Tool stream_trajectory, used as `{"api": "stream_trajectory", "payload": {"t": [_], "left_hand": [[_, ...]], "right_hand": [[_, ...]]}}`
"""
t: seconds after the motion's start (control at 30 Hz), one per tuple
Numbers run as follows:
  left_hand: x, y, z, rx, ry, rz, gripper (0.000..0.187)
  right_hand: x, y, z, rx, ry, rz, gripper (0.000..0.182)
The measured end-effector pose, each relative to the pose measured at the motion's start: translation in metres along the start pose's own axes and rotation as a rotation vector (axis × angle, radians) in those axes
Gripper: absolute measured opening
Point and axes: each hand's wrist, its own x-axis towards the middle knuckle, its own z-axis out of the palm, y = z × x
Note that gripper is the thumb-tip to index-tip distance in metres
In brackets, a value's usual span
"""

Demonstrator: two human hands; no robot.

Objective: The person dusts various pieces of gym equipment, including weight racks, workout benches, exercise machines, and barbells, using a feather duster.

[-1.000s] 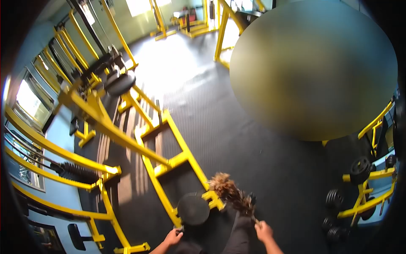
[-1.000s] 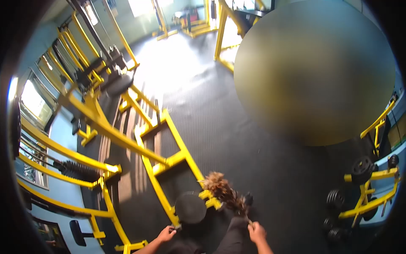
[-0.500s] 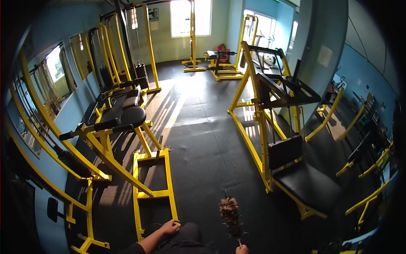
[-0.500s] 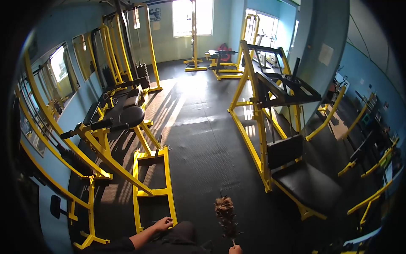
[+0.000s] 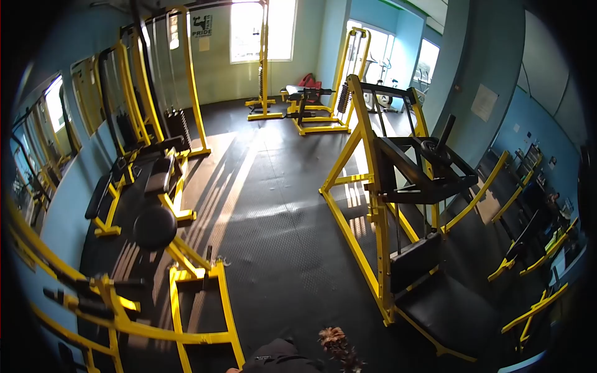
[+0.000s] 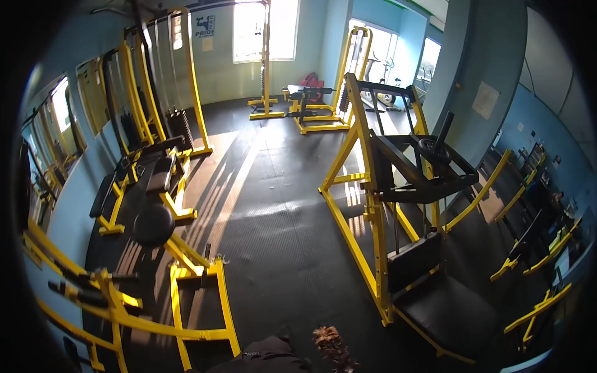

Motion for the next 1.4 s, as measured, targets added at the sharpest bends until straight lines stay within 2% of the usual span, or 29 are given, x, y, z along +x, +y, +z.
{"api": "stream_trajectory", "payload": {"t": [0.13,0.17,0.2,0.23,0.27,0.3,0.37,0.47,0.5,0.57,0.63,0.7,0.77,0.83,0.9,0.97,1.03,1.1,1.13,1.17,1.2,1.27,1.3,1.33,1.4], "left_hand": [[0.052,0.086,-0.051,-0.023,-0.011,0.149,0.037],[0.088,0.108,-0.068,0.116,0.069,0.146,0.041],[0.118,0.134,-0.091,0.045,0.095,0.202,0.045],[0.133,0.17,-0.118,-0.072,0.141,0.147,0.045],[0.155,0.201,-0.141,-0.135,0.305,0.297,0.043],[0.169,0.24,-0.17,-0.187,0.351,0.307,0.04],[0.179,0.32,-0.224,-0.313,0.45,0.37,0.036],[0.194,0.402,-0.29,-0.354,0.433,0.383,0.035],[0.191,0.42,-0.306,-0.413,0.411,0.364,0.034],[0.216,0.424,-0.316,-0.401,0.499,0.331,0.036],[0.244,0.42,-0.327,-0.394,0.505,0.237,0.043],[0.252,0.396,-0.324,-0.381,0.511,-0.037,0.048],[0.236,0.374,-0.314,-0.448,0.624,-0.226,0.049],[0.215,0.357,-0.301,-0.521,0.648,-0.381,0.047],[0.206,0.334,-0.273,-0.617,0.694,-0.543,0.043],[0.184,0.334,-0.26,-0.61,0.594,-0.646,0.038],[0.199,0.314,-0.226,-0.793,0.414,-0.683,0.036],[0.22,0.306,-0.208,-0.852,0.366,-0.609,0.033],[0.222,0.314,-0.219,-0.866,0.378,-0.607,0.033],[0.227,0.316,-0.228,-0.446,0.423,-0.017,0.025],[0.24,0.33,-0.232,-0.463,0.445,-0.017,0.025],[0.292,0.337,-0.287,-1.502,0.153,-0.229,0.025],[0.325,0.357,-0.312,-1.526,0.175,-0.215,0.025],[0.331,0.359,-0.325,-1.767,0.577,0.207,0.033],[0.386,0.356,-0.388,-1.974,0.507,0.056,0.039]], "right_hand": [[0.031,-0.082,-0.046,0.019,-0.049,0.103,0.026],[0.036,-0.102,-0.058,0.0,-0.069,0.122,0.025],[0.048,-0.128,-0.07,0.051,-0.049,0.133,0.024],[0.062,-0.161,-0.084,0.091,-0.032,0.132,0.024],[0.058,-0.195,-0.102,0.129,0.07,0.015,0.025],[0.071,-0.221,-0.107,0.088,0.053,-0.017,0.025],[0.102,-0.266,-0.117,0.255,0.2,-0.223,0.027],[0.179,-0.33,-0.121,0.358,0.194,-0.291,0.026],[0.22,-0.348,-0.119,0.258,0.225,-0.358,0.026],[0.268,-0.386,-0.123,0.303,0.102,-0.521,0.032],[0.317,-0.446,-0.152,0.148,0.106,-0.593,0.035],[0.366,-0.513,-0.187,-0.082,0.038,-0.636,0.033],[0.389,-0.607,-0.234,-0.211,0.016,-0.549,0.029],[0.403,-0.712,-0.284,-0.455,0.032,-0.633,0.029],[0.438,-0.809,-0.304,-0.438,0.064,-0.667,0.027],[0.438,-0.909,-0.325,-0.463,0.111,-0.9,0.027],[0.422,-0.992,-0.33,-0.348,0.159,-0.99,0.026],[0.373,-1.063,-0.326,-0.265,0.259,-1.03,0.029],[0.356,-1.09,-0.318,-0.238,0.285,-1.078,0.036],[0.353,-1.115,-0.303,-0.192,0.259,-1.152,0.037],[0.346,-1.136,-0.286,-0.134,0.241,-1.195,0.039],[0.347,-1.173,-0.24,-0.078,0.212,-1.344,0.039],[0.332,-1.188,-0.221,-0.108,0.216,-1.344,0.039],[0.316,-1.202,-0.203,-0.134,0.224,-1.333,0.034],[0.287,-1.229,-0.171,-0.138,0.016,-1.244,0.025]]}}
